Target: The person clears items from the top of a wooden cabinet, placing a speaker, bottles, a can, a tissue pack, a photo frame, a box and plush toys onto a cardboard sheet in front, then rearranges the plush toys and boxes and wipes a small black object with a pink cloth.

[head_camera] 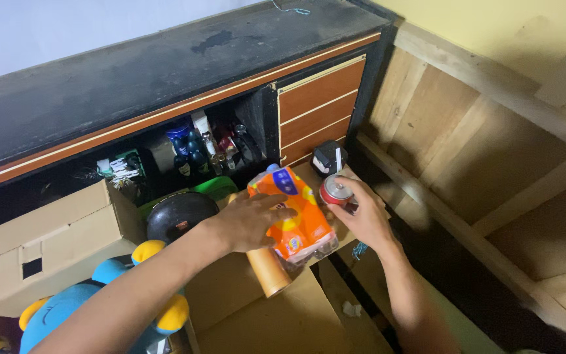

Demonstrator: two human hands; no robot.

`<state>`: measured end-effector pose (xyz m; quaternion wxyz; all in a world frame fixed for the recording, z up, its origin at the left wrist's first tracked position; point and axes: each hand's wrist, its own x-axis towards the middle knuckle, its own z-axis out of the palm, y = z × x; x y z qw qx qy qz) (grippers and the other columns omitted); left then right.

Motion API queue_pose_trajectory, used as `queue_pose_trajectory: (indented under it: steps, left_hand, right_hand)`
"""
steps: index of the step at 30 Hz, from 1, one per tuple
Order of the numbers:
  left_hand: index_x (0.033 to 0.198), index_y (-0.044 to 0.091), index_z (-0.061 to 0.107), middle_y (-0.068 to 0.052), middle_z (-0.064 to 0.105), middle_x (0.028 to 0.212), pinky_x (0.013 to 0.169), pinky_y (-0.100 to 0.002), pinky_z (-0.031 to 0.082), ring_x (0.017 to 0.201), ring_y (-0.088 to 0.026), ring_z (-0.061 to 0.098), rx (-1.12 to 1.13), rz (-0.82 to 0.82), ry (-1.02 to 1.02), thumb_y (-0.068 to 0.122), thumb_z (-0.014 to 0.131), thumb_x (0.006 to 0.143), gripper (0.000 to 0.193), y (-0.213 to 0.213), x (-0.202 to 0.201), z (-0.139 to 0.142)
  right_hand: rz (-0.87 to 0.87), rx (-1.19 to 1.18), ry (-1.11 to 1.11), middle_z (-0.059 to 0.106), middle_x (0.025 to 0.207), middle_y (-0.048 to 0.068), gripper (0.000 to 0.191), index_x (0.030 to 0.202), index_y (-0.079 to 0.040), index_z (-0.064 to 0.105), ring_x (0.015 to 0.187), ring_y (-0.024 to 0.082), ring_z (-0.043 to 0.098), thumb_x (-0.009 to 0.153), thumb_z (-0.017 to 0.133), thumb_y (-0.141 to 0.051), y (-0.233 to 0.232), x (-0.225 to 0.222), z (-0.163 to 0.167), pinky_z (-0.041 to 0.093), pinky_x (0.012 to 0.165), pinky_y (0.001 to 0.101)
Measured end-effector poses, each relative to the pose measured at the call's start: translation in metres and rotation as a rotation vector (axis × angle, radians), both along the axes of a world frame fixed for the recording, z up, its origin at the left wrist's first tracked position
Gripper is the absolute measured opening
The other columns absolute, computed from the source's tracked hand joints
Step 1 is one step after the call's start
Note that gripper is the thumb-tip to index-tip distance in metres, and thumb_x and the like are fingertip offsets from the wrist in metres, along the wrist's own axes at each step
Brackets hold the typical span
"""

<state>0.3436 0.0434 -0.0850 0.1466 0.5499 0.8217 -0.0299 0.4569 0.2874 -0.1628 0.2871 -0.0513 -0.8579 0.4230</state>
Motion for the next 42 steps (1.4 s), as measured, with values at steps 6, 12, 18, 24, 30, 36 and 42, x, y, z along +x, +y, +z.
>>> queue_pose_trajectory:
  steps: [6,12,18,24,30,36,42]
  left_hand:
    - [0.149,0.03,0.045,-0.004,0.033,0.162,0.118,-0.058,0.027,0.146,-0.03,0.036,-0.001,-0.002,0.003,0.033,0.077,0.083,0.073,0.002,-0.001,0.001]
    - [0.149,0.029,0.045,-0.004,0.033,0.162,0.119,-0.059,0.025,0.149,-0.029,0.031,-0.017,-0.006,0.029,0.033,0.078,0.083,0.074,-0.001,0.003,0.002]
    - [0.153,0.029,0.039,-0.005,0.03,0.163,0.119,-0.065,0.019,0.15,-0.03,0.028,-0.063,0.029,0.002,0.033,0.077,0.085,0.078,0.003,0.006,0.007]
    - [0.152,0.028,0.04,-0.004,0.032,0.162,0.12,-0.064,0.018,0.151,-0.029,0.028,-0.053,0.012,-0.001,0.033,0.076,0.086,0.076,0.006,0.007,0.006]
    - [0.151,0.027,0.041,-0.004,0.033,0.161,0.119,-0.064,0.018,0.149,-0.028,0.029,-0.039,-0.015,0.022,0.035,0.077,0.084,0.077,0.005,0.005,0.011]
    - [0.145,0.027,0.051,-0.004,0.048,0.151,0.116,-0.061,0.025,0.142,-0.027,0.041,0.052,-0.024,0.03,0.037,0.076,0.084,0.067,0.012,-0.005,0.028]
    - [0.138,0.022,0.06,-0.013,0.069,0.123,0.11,-0.051,0.04,0.122,-0.032,0.063,0.12,0.045,0.184,0.041,0.067,0.092,0.051,0.053,-0.038,0.042]
  right_hand:
    - [0.079,0.089,-0.029,0.068,0.125,0.012,0.059,0.134,-0.011,0.06,0.11,0.027,0.07,0.08,0.084,-0.018,-0.003,-0.005,-0.002,0.059,0.089,0.0376]
    - [0.058,0.165,-0.002,0.062,0.134,0.017,0.071,0.142,-0.007,0.053,0.123,0.032,0.062,0.08,0.085,-0.02,-0.001,-0.003,-0.006,0.052,0.098,0.0425]
    - [0.005,0.145,-0.038,0.06,0.14,0.016,0.071,0.142,-0.01,0.054,0.127,0.031,0.06,0.078,0.084,-0.021,0.001,0.002,-0.003,0.055,0.097,0.0405]
    - [0.022,0.108,-0.069,0.062,0.138,0.015,0.071,0.143,-0.01,0.054,0.125,0.029,0.063,0.079,0.084,-0.022,0.0,0.003,-0.001,0.056,0.098,0.0399]
    - [0.06,0.088,-0.06,0.058,0.142,0.016,0.074,0.143,-0.008,0.051,0.126,0.029,0.061,0.079,0.084,-0.022,0.001,0.005,0.003,0.054,0.098,0.0403]
    - [-0.046,0.0,-0.026,0.073,0.124,0.013,0.051,0.134,-0.008,0.063,0.113,0.023,0.072,0.088,0.078,-0.022,0.024,-0.002,0.012,0.056,0.095,0.0368]
    - [-0.103,0.027,0.015,0.076,0.117,0.015,0.042,0.126,-0.007,0.068,0.109,0.025,0.074,0.09,0.078,-0.027,0.072,-0.059,0.007,0.057,0.094,0.0375]
